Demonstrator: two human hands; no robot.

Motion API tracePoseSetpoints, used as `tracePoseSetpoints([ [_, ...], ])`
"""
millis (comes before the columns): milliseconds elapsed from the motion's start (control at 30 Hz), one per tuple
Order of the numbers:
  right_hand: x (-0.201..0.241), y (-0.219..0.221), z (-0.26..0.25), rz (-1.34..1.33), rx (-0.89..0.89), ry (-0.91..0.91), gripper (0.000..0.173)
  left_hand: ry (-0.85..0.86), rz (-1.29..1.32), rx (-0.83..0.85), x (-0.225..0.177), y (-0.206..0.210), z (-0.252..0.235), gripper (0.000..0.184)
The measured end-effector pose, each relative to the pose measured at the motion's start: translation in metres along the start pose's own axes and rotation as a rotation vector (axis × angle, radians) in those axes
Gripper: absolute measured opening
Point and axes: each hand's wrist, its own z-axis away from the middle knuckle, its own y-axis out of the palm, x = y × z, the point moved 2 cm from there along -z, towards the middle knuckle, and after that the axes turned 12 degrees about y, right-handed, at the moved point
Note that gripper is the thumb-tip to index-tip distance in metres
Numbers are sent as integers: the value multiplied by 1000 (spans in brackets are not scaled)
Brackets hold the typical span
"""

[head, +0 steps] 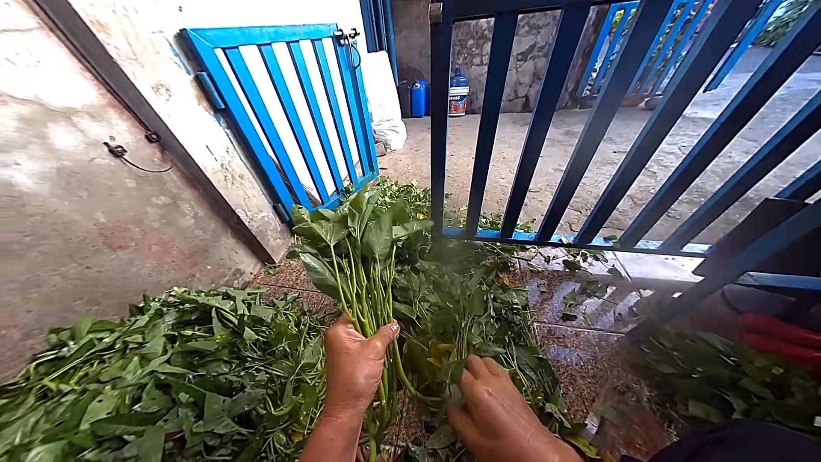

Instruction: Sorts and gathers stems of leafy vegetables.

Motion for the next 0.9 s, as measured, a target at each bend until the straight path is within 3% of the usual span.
tracePoseSetpoints([
  [133, 20, -8, -7, -60, -214, -70, 39, -26, -15, -7, 2, 4, 0, 37],
  [267, 40, 20, -22, -83, -215, -131, 35, -51, 56, -37, 1, 7, 2, 40],
  [400, 13, 61, -21, -38, -698, -345, 24, -65, 103, -182, -10, -10, -5, 40],
  [467, -13, 70, -15, 10, -813, -403, 24, -41, 101, -274, -14, -22, -7, 41],
  [633, -48, 81, -3, 92, -865, -381, 24, -1, 99, -315, -15, -18, 4, 42],
  [767, -44, 75, -8, 178, -884, -294, 25, 54, 90, -341, -17, -13, 7, 43],
  [900, -36, 57, -22, 156, -793, -198, 25, 99, 127, -430, -17, -11, 3, 43],
])
